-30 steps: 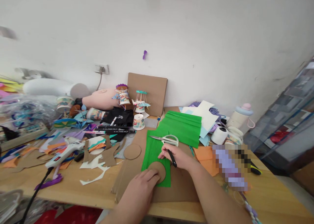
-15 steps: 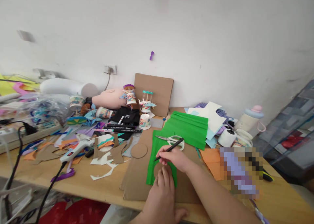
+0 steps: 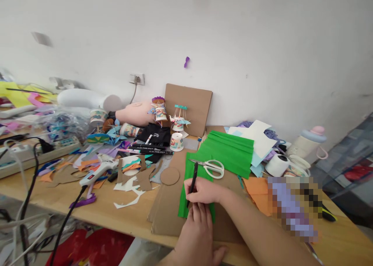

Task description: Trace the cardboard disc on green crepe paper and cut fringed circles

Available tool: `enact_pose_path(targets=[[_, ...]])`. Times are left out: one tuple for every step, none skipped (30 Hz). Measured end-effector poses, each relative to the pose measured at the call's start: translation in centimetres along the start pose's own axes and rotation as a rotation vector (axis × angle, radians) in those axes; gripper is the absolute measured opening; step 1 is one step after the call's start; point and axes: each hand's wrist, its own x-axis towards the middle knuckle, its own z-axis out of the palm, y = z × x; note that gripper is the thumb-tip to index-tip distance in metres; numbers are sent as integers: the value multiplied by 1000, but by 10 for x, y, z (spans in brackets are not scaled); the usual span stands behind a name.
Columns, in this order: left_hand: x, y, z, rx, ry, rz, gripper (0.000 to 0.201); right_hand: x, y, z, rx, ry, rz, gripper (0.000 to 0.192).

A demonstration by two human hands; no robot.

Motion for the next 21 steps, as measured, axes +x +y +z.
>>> enact_pose_path(targets=[[0,0,0,2,-4,-3,95,0,0,0,-13,-5,-3,14],[0,0,0,4,-12,-4,94,0,0,1,-23,-5,-7,14],[0,0,0,5,-18,-2,94,0,0,1,-31,1,-13,14],[0,0,0,5,-23,1,94,0,0,1,-37,11,-19,14],[-1,0,1,0,-28,5,95,0,0,2,-41,26,-25,14],[-1,0,1,-9,-30,5,96,0,1,2,-44,49,-32,14],[-1,-1,1,-20,-32,2,97,1,1,2,-48,77,-37,14],[-1,-1,0,-30,-35,-3,98,2,3,2,-51,111,-40,15],[-1,-1,0,-38,-38,-9,98,2,4,1,-55,147,-42,15],[-1,-1,-1,-42,-42,-12,98,3,6,0,-59,185,-41,15],[0,-1,-1,-41,-48,-14,98,4,8,-1,-62,220,-39,16],[0,-1,-2,-40,-56,-12,97,5,10,-2,-65,253,-36,17],[0,-1,-3,-39,-67,-10,97,5,13,-4,-67,283,-32,17],[1,-1,-4,-38,-78,-10,97,5,16,-5,-68,310,-28,18],[1,-1,-4,-41,-90,-9,97,5,19,-6,-67,333,-24,18],[1,-1,-4,-47,-100,-10,97,5,21,-6,-64,351,-21,18],[1,0,-4,-54,-107,-10,98,5,23,-6,-58,362,-21,18],[1,0,-3,-61,-110,-11,99,4,24,-6,-51,364,-22,17],[1,0,-3,-68,-109,-13,99,3,25,-5,-43,359,-27,17],[1,0,-3,-72,-102,-14,99,3,25,-4,-35,348,-33,16],[1,0,-3,-73,-92,-16,99,2,24,-3,-29,334,-40,15]])
